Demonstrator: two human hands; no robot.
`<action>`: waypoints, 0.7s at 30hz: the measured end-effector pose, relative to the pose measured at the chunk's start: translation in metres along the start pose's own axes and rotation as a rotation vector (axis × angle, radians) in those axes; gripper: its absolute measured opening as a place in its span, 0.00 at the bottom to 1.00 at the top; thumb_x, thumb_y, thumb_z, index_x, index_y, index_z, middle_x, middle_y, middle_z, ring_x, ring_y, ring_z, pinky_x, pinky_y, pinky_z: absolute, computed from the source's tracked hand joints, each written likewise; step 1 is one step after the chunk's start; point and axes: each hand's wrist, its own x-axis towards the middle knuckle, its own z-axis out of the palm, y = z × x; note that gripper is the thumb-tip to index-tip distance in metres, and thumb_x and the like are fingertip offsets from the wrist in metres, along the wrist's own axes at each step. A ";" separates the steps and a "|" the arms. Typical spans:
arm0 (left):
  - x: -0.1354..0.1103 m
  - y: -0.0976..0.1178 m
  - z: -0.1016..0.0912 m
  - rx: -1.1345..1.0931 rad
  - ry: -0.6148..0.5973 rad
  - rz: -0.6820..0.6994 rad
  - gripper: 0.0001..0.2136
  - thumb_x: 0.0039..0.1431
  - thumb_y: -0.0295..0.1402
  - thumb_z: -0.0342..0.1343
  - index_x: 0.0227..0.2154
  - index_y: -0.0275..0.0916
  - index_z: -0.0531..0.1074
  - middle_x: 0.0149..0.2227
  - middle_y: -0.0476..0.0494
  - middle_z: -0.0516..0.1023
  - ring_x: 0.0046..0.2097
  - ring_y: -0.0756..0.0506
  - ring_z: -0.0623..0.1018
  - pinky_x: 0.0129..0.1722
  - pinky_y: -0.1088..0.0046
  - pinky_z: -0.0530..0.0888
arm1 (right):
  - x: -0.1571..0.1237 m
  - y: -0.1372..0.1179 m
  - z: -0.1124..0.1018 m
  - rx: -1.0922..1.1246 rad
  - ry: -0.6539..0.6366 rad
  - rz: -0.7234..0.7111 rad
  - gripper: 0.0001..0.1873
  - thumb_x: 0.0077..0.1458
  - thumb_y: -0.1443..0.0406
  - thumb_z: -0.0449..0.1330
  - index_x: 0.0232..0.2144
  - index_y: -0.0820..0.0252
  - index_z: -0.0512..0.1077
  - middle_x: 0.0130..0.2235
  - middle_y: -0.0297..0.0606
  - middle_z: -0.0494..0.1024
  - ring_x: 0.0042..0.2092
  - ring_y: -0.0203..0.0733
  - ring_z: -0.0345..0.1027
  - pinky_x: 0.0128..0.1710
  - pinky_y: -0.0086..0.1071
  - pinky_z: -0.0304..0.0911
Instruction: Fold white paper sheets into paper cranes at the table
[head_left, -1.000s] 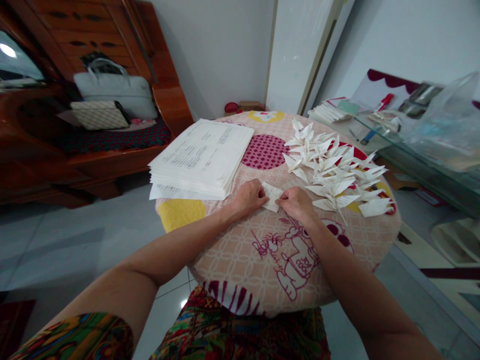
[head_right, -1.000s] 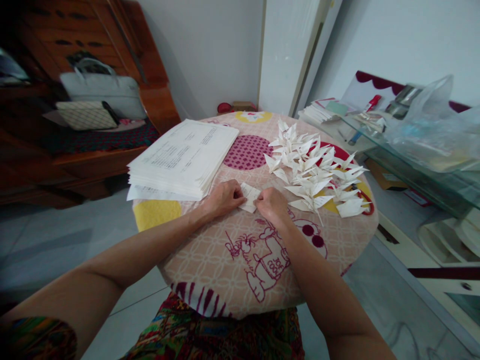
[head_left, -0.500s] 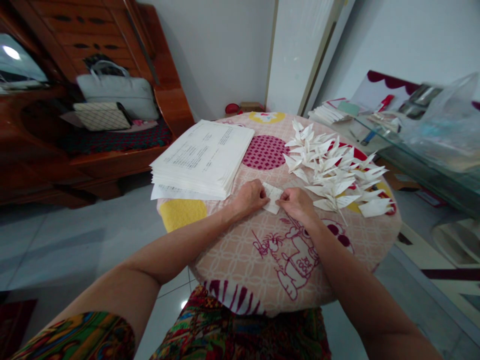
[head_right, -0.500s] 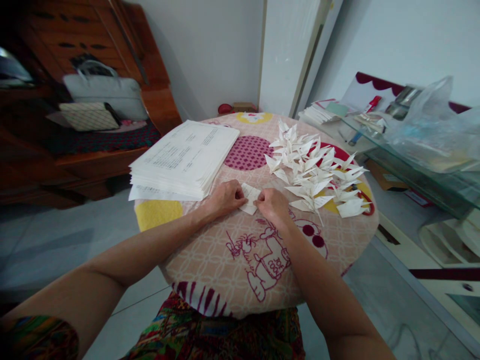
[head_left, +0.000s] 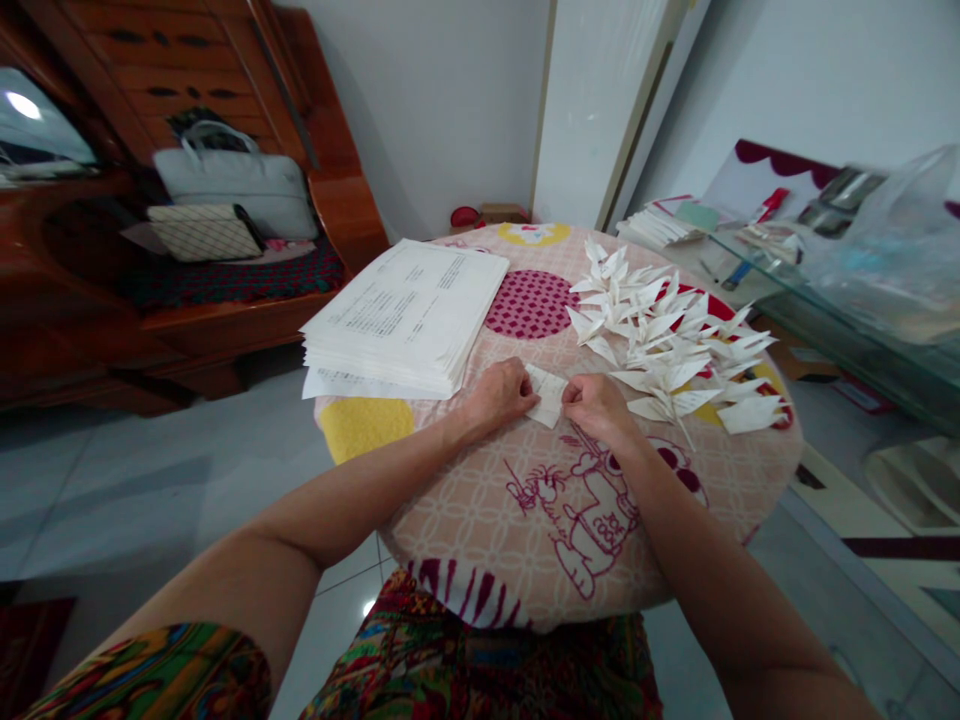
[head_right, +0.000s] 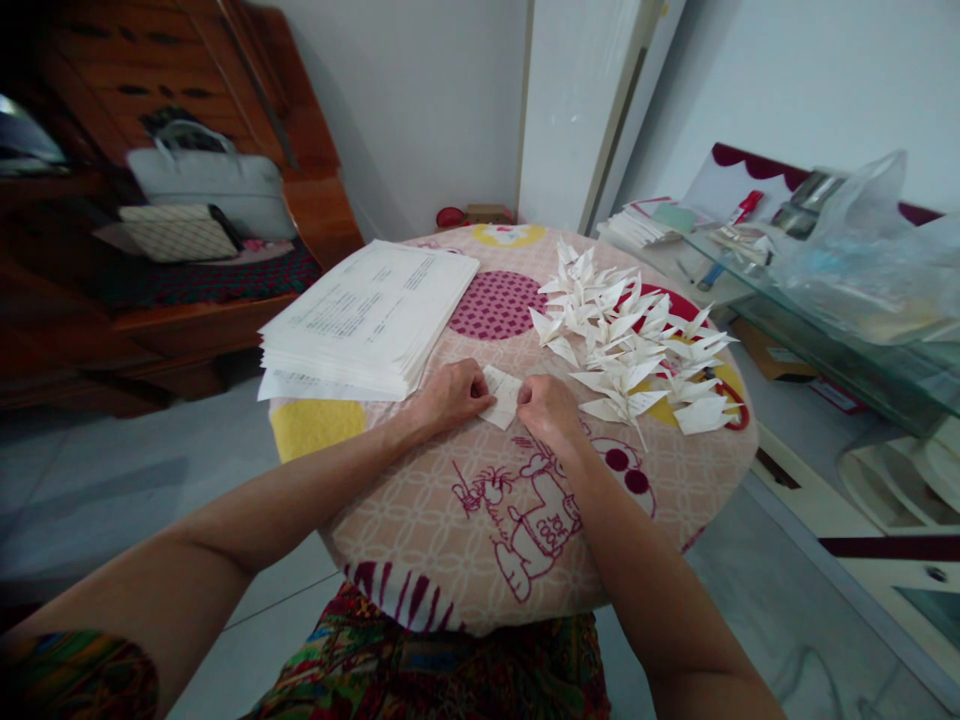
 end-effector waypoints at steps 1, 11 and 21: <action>0.000 0.000 0.000 -0.001 0.000 0.000 0.04 0.54 0.28 0.60 0.26 0.34 0.76 0.33 0.43 0.76 0.34 0.47 0.73 0.37 0.70 0.71 | 0.001 0.001 0.001 0.056 0.022 -0.013 0.06 0.43 0.74 0.62 0.23 0.59 0.75 0.25 0.35 0.78 0.29 0.39 0.70 0.30 0.30 0.60; -0.006 -0.007 -0.006 -0.081 -0.016 0.016 0.04 0.52 0.29 0.62 0.25 0.34 0.76 0.32 0.44 0.75 0.33 0.48 0.73 0.36 0.72 0.71 | 0.009 0.004 0.025 0.477 -0.024 -0.208 0.11 0.46 0.75 0.59 0.30 0.61 0.78 0.30 0.36 0.82 0.31 0.39 0.75 0.34 0.31 0.68; -0.029 -0.036 -0.018 -0.244 0.007 0.020 0.02 0.51 0.27 0.61 0.28 0.35 0.78 0.34 0.46 0.76 0.34 0.49 0.76 0.36 0.74 0.72 | -0.002 -0.005 0.027 0.274 0.056 -0.319 0.05 0.49 0.73 0.64 0.27 0.60 0.78 0.33 0.37 0.78 0.34 0.38 0.72 0.37 0.30 0.65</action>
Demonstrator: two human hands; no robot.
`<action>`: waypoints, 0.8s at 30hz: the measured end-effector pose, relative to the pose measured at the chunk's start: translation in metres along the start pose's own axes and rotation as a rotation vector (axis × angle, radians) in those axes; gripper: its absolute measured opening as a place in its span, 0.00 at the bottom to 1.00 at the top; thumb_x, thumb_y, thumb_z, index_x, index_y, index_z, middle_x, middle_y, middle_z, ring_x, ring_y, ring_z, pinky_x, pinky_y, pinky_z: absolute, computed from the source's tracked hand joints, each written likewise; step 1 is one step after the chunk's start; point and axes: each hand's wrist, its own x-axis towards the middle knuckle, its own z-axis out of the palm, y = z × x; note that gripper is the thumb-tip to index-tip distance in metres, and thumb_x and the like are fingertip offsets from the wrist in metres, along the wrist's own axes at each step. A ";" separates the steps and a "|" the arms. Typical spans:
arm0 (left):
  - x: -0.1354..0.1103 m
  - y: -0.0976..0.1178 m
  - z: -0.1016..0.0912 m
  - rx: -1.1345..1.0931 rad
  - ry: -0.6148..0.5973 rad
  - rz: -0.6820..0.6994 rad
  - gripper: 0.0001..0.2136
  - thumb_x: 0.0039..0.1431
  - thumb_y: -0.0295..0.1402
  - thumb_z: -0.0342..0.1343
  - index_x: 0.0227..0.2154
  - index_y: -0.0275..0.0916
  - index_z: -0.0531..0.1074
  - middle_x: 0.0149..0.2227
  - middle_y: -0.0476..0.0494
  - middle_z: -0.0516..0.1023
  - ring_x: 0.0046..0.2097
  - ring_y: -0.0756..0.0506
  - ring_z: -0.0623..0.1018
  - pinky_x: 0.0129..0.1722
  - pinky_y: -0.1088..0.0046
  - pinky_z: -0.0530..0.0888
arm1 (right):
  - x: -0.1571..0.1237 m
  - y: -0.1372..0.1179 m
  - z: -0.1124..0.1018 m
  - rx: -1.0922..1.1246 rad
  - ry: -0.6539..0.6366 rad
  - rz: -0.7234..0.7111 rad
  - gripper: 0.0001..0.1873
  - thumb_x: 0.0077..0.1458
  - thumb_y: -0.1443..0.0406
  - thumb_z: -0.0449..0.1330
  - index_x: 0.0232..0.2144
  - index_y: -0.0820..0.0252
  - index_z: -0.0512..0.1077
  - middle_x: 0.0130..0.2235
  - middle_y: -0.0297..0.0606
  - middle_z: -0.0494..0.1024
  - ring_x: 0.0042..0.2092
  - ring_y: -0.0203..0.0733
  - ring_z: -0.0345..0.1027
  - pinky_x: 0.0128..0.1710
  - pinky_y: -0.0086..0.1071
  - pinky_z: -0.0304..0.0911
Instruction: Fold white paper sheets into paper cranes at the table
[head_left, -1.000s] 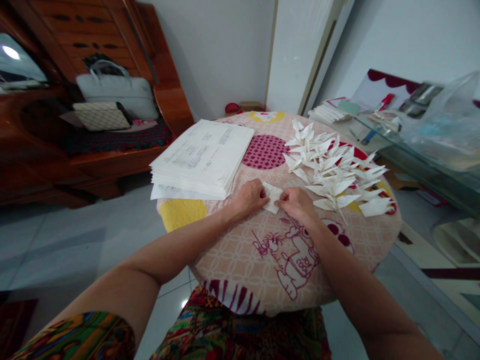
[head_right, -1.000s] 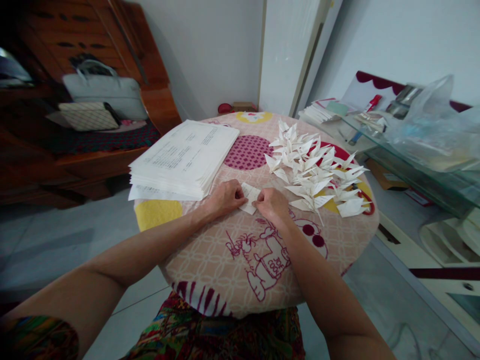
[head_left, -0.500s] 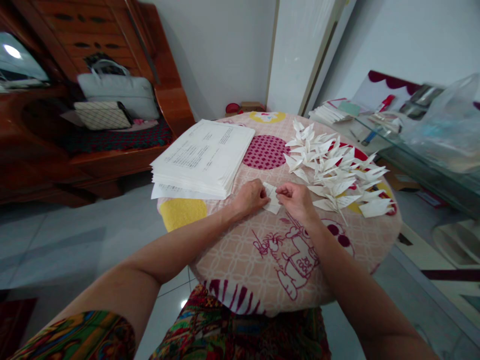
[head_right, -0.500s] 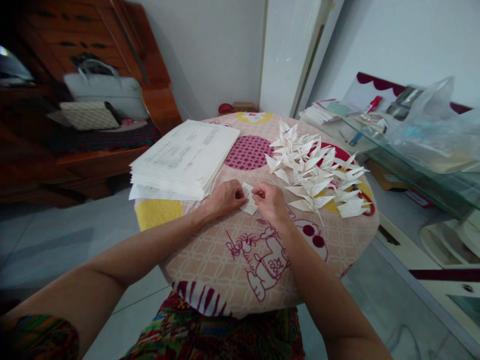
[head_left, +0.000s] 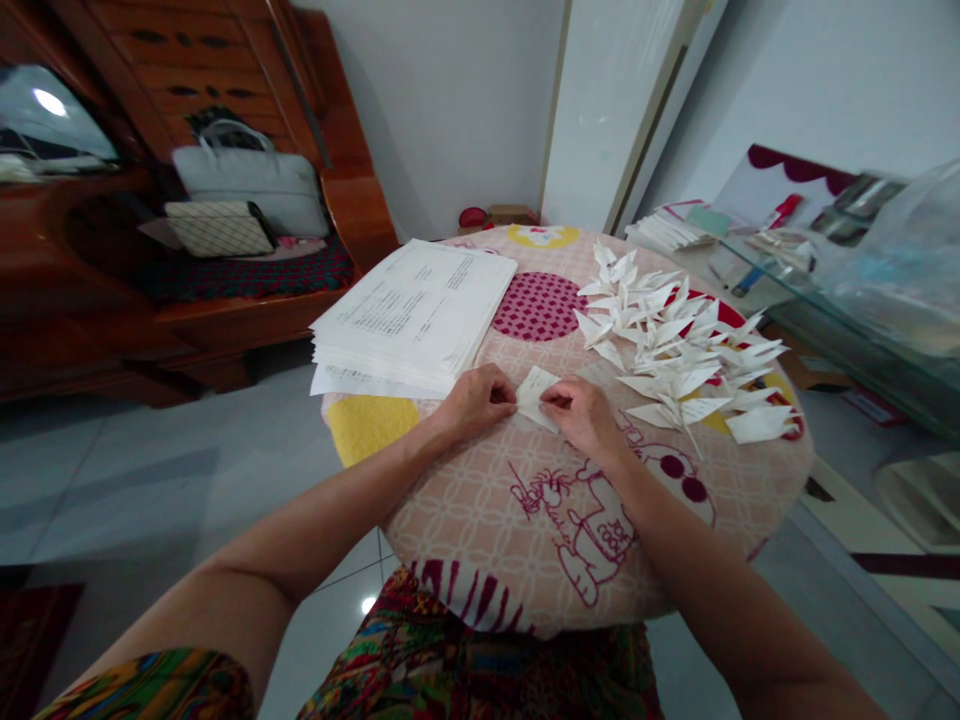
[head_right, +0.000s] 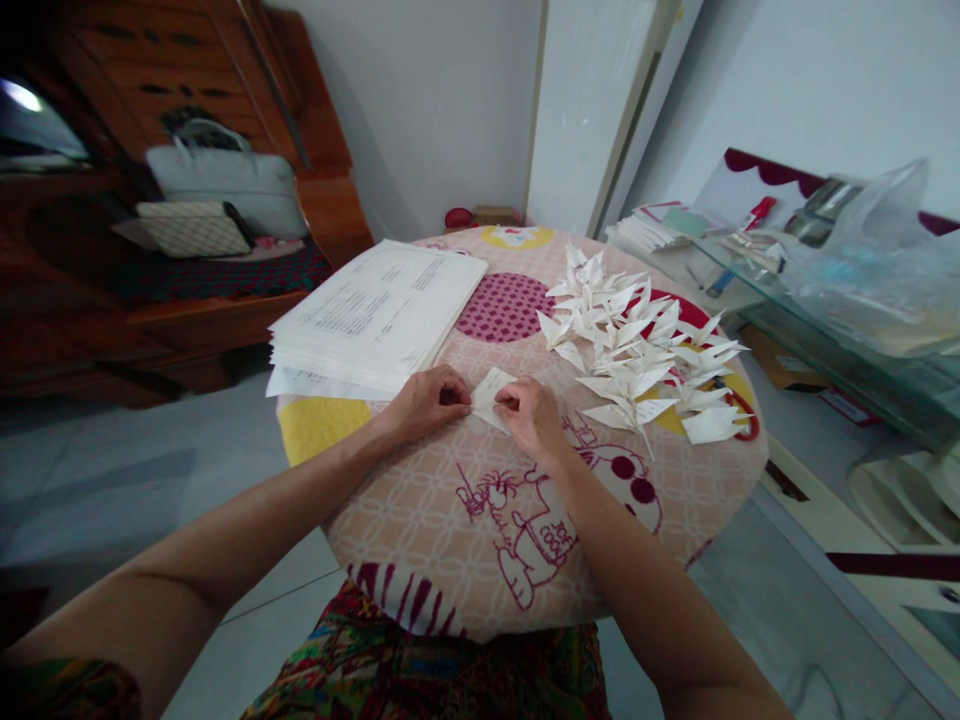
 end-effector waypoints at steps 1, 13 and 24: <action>-0.001 0.000 0.000 0.008 0.006 0.004 0.02 0.52 0.26 0.60 0.29 0.35 0.78 0.34 0.46 0.76 0.35 0.49 0.76 0.36 0.74 0.72 | -0.001 -0.003 0.001 -0.036 -0.008 -0.006 0.05 0.50 0.72 0.64 0.27 0.60 0.79 0.33 0.37 0.78 0.35 0.38 0.71 0.38 0.31 0.65; -0.002 0.002 0.004 0.088 0.015 0.035 0.08 0.50 0.20 0.55 0.29 0.35 0.77 0.37 0.44 0.76 0.37 0.48 0.76 0.39 0.74 0.73 | -0.003 -0.015 0.013 -0.215 -0.020 0.036 0.08 0.58 0.67 0.62 0.36 0.56 0.82 0.39 0.40 0.78 0.41 0.41 0.71 0.43 0.33 0.64; -0.001 0.005 0.007 0.082 0.018 0.038 0.03 0.56 0.28 0.58 0.30 0.35 0.76 0.35 0.45 0.75 0.34 0.49 0.74 0.36 0.74 0.72 | -0.006 -0.022 0.010 -0.306 -0.076 -0.068 0.11 0.61 0.70 0.57 0.38 0.54 0.80 0.45 0.41 0.76 0.47 0.44 0.70 0.45 0.33 0.63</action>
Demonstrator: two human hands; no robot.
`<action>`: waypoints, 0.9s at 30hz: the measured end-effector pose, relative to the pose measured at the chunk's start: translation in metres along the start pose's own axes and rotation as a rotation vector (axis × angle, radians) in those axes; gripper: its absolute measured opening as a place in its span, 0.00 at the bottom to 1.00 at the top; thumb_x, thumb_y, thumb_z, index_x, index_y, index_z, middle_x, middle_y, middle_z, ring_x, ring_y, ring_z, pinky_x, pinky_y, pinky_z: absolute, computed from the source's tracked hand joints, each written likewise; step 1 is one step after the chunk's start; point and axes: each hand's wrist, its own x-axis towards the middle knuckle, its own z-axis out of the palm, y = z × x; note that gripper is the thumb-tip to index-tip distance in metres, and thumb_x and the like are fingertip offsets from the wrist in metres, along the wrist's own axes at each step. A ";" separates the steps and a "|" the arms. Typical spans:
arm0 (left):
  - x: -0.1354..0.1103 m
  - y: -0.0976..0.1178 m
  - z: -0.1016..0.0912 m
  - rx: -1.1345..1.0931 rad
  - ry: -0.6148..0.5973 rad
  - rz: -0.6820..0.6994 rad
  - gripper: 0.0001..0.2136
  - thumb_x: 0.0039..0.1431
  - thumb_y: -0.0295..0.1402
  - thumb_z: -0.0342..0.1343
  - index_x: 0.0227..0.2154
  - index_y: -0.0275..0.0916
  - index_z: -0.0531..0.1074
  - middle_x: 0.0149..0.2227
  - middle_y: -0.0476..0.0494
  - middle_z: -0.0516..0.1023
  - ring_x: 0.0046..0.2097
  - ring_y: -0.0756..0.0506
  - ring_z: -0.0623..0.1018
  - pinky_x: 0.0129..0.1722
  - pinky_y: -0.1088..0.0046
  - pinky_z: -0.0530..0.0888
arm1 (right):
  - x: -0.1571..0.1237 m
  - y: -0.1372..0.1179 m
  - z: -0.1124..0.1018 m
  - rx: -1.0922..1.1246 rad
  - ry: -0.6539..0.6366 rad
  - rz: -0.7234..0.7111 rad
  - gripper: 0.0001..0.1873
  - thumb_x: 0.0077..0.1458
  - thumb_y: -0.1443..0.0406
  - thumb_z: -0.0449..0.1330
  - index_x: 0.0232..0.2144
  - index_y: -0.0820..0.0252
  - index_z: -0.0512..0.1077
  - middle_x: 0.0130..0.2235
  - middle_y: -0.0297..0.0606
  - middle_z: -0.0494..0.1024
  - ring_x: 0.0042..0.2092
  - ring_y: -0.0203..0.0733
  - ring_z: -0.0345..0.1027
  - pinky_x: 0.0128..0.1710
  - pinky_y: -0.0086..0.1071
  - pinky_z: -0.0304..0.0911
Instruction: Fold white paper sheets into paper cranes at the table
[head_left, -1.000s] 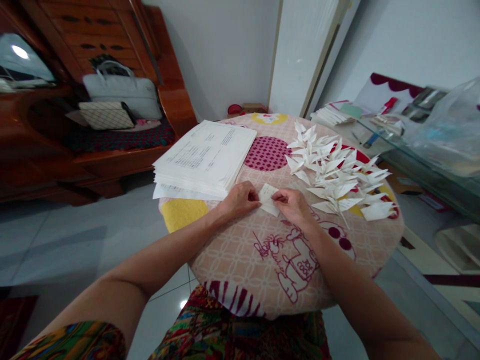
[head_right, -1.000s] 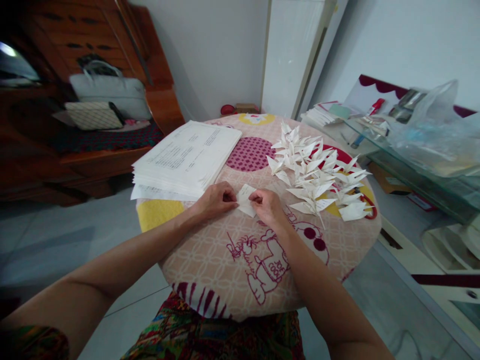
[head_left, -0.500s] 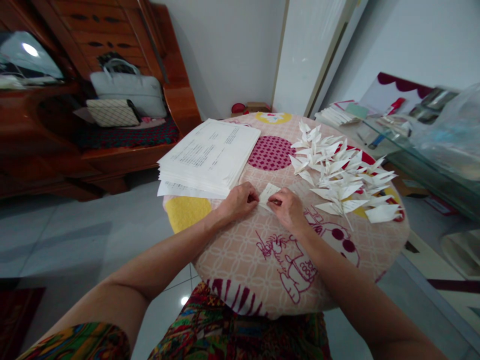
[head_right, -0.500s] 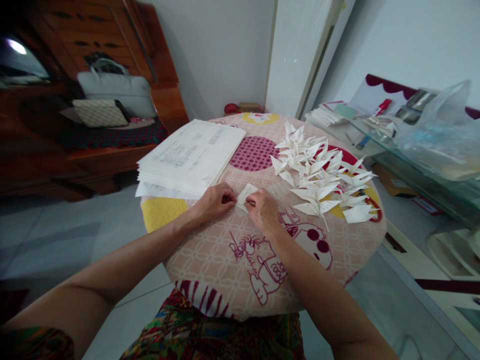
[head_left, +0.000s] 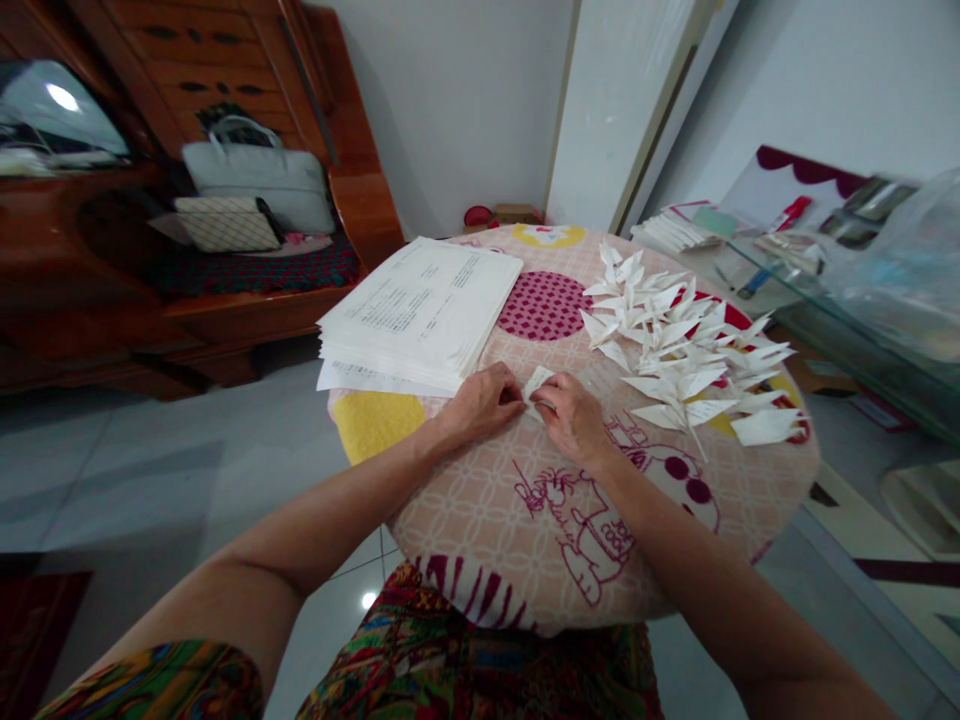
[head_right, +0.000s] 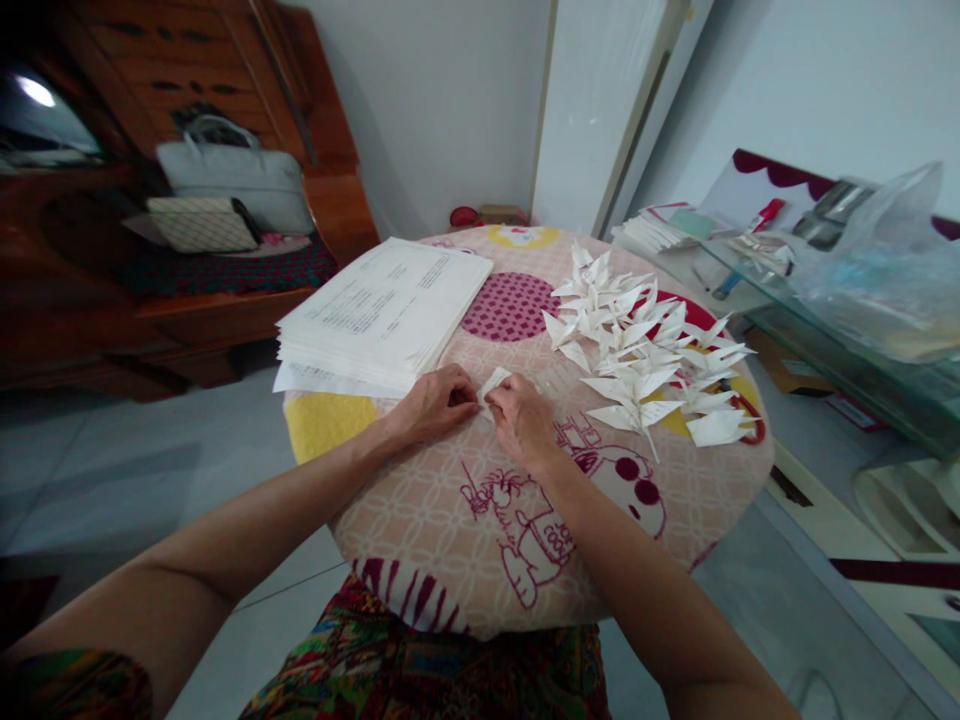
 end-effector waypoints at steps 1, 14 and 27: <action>0.000 -0.001 0.001 0.004 0.001 0.002 0.03 0.56 0.28 0.58 0.30 0.35 0.76 0.35 0.45 0.75 0.34 0.49 0.74 0.36 0.74 0.72 | 0.001 0.000 0.000 -0.005 -0.002 -0.009 0.11 0.61 0.71 0.57 0.38 0.55 0.79 0.45 0.41 0.76 0.47 0.44 0.70 0.45 0.33 0.63; 0.001 -0.002 0.001 0.024 -0.012 0.005 0.02 0.56 0.27 0.59 0.29 0.36 0.76 0.36 0.45 0.74 0.36 0.48 0.74 0.38 0.73 0.72 | 0.012 0.024 -0.019 -0.014 -0.016 0.098 0.02 0.53 0.70 0.64 0.32 0.59 0.75 0.40 0.39 0.76 0.39 0.40 0.69 0.41 0.32 0.61; 0.001 -0.003 0.000 0.045 -0.026 0.019 0.05 0.58 0.27 0.56 0.29 0.36 0.75 0.36 0.45 0.74 0.36 0.48 0.75 0.39 0.72 0.72 | 0.017 0.033 -0.019 0.033 -0.042 0.222 0.04 0.52 0.67 0.64 0.28 0.60 0.79 0.29 0.37 0.81 0.30 0.38 0.69 0.33 0.30 0.60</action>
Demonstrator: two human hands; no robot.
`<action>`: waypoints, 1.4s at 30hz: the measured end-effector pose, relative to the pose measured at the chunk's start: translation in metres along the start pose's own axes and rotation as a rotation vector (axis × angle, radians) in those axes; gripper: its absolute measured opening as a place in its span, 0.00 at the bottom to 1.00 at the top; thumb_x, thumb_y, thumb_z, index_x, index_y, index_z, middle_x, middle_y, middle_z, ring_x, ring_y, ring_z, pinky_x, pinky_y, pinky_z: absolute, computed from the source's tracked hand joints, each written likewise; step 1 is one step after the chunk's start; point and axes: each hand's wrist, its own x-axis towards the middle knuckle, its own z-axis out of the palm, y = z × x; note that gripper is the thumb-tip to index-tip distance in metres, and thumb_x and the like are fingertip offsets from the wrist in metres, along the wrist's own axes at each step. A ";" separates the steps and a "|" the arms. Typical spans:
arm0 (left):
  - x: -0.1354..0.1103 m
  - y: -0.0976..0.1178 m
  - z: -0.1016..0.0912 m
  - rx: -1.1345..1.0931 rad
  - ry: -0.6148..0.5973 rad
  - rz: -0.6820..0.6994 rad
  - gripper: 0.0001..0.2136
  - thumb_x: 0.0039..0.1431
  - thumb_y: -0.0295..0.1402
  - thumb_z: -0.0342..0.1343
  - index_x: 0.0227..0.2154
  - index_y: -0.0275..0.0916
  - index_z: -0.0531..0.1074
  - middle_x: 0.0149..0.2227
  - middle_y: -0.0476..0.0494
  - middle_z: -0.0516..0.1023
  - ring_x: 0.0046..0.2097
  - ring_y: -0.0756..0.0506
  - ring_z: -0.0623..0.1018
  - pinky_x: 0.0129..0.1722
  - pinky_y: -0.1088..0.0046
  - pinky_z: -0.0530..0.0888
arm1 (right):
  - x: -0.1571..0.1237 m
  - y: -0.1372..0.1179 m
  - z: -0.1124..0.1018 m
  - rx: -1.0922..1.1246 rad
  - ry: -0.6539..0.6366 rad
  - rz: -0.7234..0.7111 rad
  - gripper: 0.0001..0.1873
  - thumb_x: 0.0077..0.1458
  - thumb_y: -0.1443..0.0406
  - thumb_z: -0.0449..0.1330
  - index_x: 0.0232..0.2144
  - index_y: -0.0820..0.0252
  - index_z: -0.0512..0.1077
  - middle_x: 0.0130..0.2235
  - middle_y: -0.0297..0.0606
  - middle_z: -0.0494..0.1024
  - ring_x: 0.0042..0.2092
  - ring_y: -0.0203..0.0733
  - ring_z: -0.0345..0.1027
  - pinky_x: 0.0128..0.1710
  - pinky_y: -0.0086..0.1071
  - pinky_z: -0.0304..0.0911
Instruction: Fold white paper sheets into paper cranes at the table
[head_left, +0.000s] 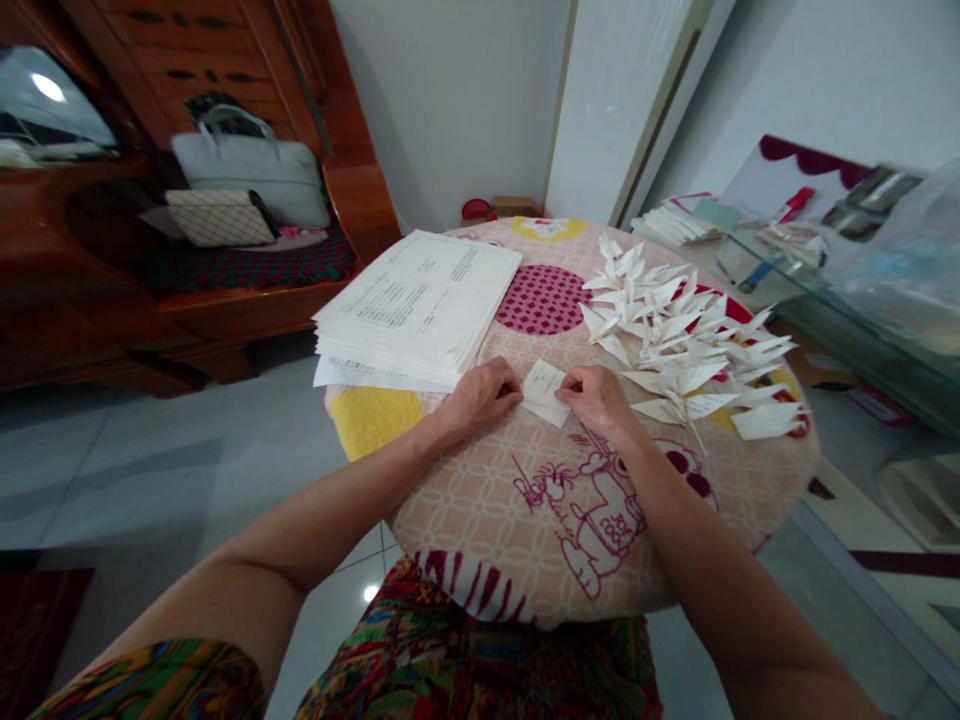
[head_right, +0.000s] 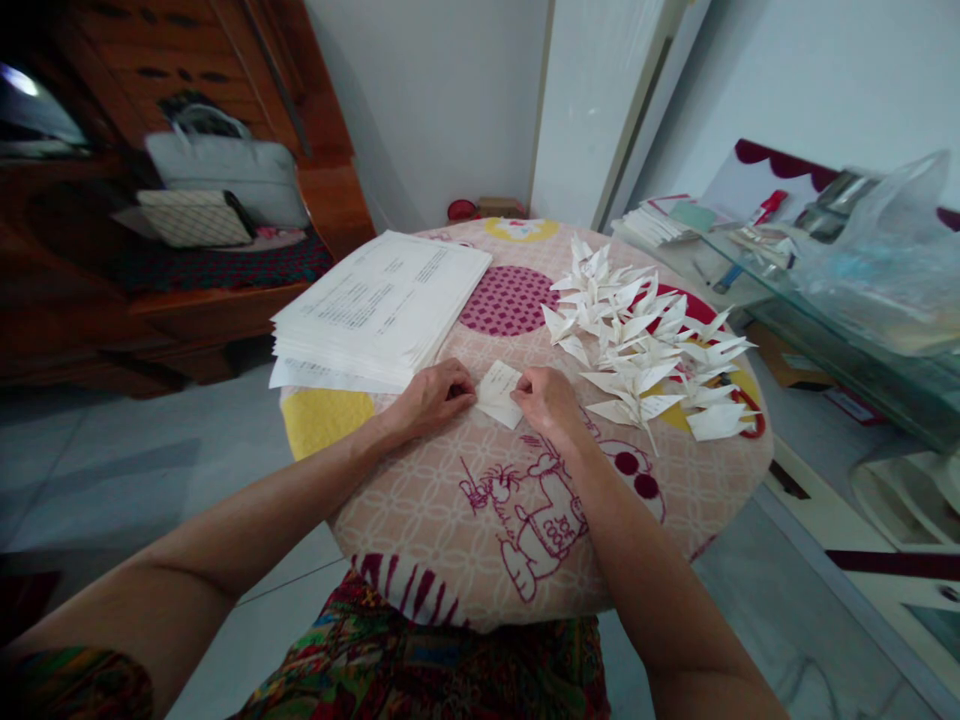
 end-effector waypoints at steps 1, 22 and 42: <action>0.000 0.000 0.000 0.006 -0.002 0.003 0.05 0.58 0.27 0.55 0.29 0.36 0.75 0.36 0.45 0.75 0.37 0.48 0.75 0.39 0.72 0.71 | 0.000 -0.001 -0.001 -0.012 -0.001 0.006 0.05 0.53 0.67 0.63 0.28 0.60 0.79 0.29 0.37 0.81 0.31 0.38 0.70 0.33 0.30 0.60; 0.004 0.008 0.002 0.134 0.002 -0.040 0.07 0.58 0.26 0.54 0.27 0.35 0.75 0.35 0.43 0.75 0.35 0.48 0.75 0.37 0.72 0.72 | -0.001 -0.011 -0.004 -0.094 -0.044 0.060 0.09 0.55 0.69 0.60 0.32 0.64 0.82 0.34 0.45 0.84 0.35 0.43 0.75 0.35 0.31 0.62; 0.007 -0.001 0.007 -0.091 0.045 0.238 0.14 0.50 0.17 0.50 0.36 0.34 0.76 0.38 0.41 0.76 0.39 0.47 0.75 0.42 0.71 0.73 | 0.002 -0.003 0.003 0.002 0.042 0.076 0.05 0.50 0.69 0.63 0.27 0.62 0.80 0.30 0.41 0.83 0.32 0.40 0.73 0.33 0.30 0.60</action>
